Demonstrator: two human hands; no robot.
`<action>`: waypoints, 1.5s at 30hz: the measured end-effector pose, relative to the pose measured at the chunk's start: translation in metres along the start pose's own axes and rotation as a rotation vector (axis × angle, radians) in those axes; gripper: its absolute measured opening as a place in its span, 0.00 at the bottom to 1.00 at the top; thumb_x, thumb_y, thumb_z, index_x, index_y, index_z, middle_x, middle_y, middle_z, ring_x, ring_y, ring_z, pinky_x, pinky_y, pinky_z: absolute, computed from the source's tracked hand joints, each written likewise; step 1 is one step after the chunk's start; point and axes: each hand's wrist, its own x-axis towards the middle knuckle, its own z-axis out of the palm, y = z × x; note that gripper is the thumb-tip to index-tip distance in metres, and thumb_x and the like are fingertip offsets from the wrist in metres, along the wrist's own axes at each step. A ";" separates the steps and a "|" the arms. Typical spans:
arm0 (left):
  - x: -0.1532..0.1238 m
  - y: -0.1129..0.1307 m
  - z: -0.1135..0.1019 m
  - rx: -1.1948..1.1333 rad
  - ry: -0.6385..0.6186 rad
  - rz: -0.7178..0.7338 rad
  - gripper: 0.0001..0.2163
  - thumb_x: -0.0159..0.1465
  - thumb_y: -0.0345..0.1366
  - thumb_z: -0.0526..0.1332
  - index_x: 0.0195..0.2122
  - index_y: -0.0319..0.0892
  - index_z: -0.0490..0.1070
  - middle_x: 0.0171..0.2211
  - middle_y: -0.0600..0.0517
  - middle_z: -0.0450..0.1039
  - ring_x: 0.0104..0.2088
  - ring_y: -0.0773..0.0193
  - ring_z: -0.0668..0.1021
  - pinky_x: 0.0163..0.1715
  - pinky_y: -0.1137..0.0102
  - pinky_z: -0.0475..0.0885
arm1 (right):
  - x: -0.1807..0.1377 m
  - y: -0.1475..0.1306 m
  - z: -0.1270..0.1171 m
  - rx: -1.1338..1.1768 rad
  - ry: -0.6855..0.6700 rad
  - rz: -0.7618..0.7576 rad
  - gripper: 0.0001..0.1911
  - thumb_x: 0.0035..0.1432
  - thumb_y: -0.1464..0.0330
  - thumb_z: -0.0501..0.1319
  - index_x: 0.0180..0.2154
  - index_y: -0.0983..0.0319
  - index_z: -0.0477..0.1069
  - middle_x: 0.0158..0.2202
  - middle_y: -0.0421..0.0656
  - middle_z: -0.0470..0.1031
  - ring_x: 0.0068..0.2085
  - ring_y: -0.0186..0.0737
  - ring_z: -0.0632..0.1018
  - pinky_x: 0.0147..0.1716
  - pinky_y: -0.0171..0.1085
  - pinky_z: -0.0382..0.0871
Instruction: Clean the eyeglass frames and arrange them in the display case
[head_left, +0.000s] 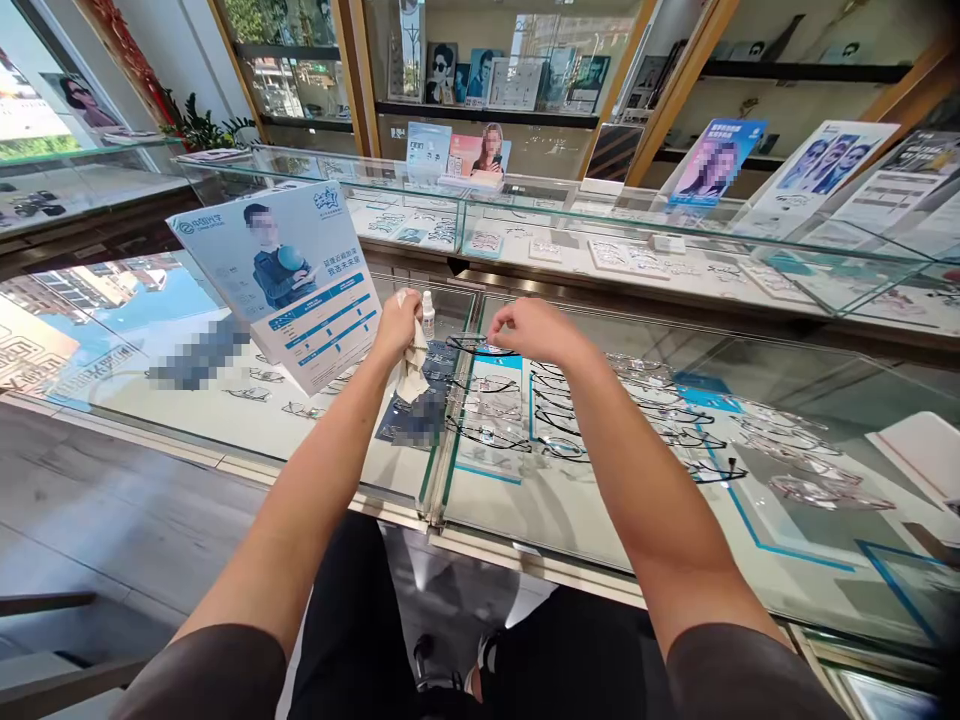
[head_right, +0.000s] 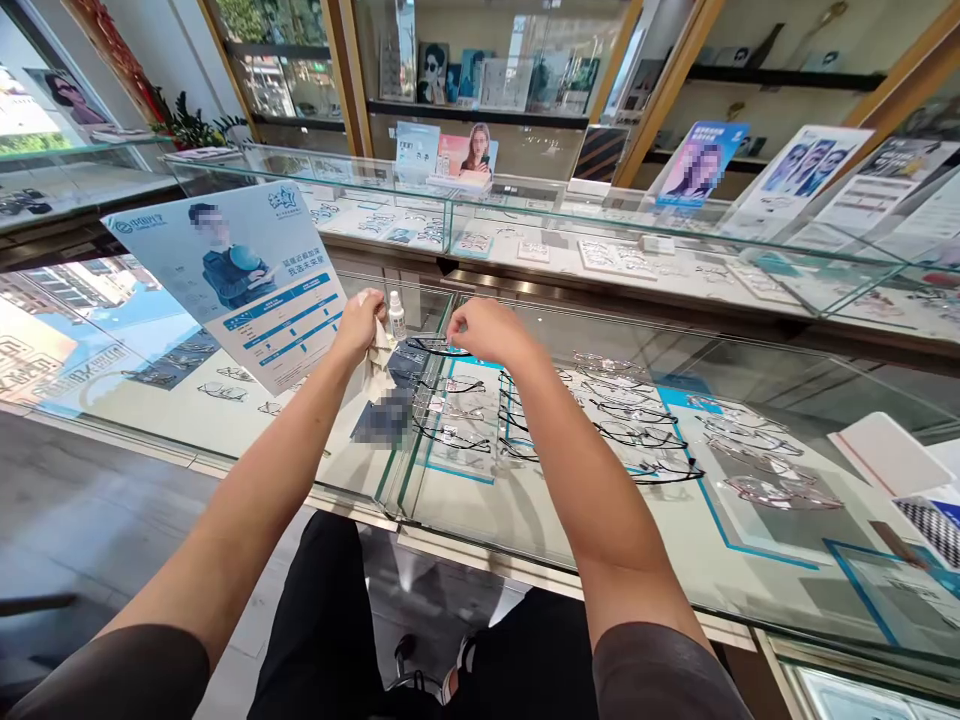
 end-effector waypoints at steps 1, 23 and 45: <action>0.000 0.000 0.000 -0.015 -0.010 0.005 0.16 0.73 0.41 0.60 0.29 0.46 0.58 0.20 0.58 0.56 0.22 0.67 0.58 0.25 0.69 0.54 | 0.007 0.001 0.008 -0.015 -0.041 0.035 0.07 0.63 0.71 0.67 0.36 0.59 0.86 0.36 0.46 0.84 0.39 0.44 0.80 0.40 0.43 0.68; 0.005 -0.011 0.001 -0.043 -0.254 0.038 0.28 0.56 0.60 0.78 0.30 0.44 0.66 0.22 0.56 0.69 0.22 0.69 0.69 0.26 0.71 0.64 | 0.036 0.003 0.062 -0.114 -0.169 0.337 0.06 0.68 0.70 0.67 0.40 0.58 0.85 0.43 0.50 0.88 0.46 0.49 0.85 0.41 0.40 0.73; 0.000 -0.006 0.002 -0.029 -0.329 0.020 0.27 0.57 0.59 0.78 0.33 0.43 0.68 0.27 0.53 0.77 0.22 0.70 0.70 0.24 0.73 0.63 | 0.048 0.024 0.064 0.024 -0.126 0.195 0.46 0.77 0.40 0.36 0.47 0.63 0.85 0.57 0.60 0.85 0.60 0.62 0.83 0.55 0.45 0.72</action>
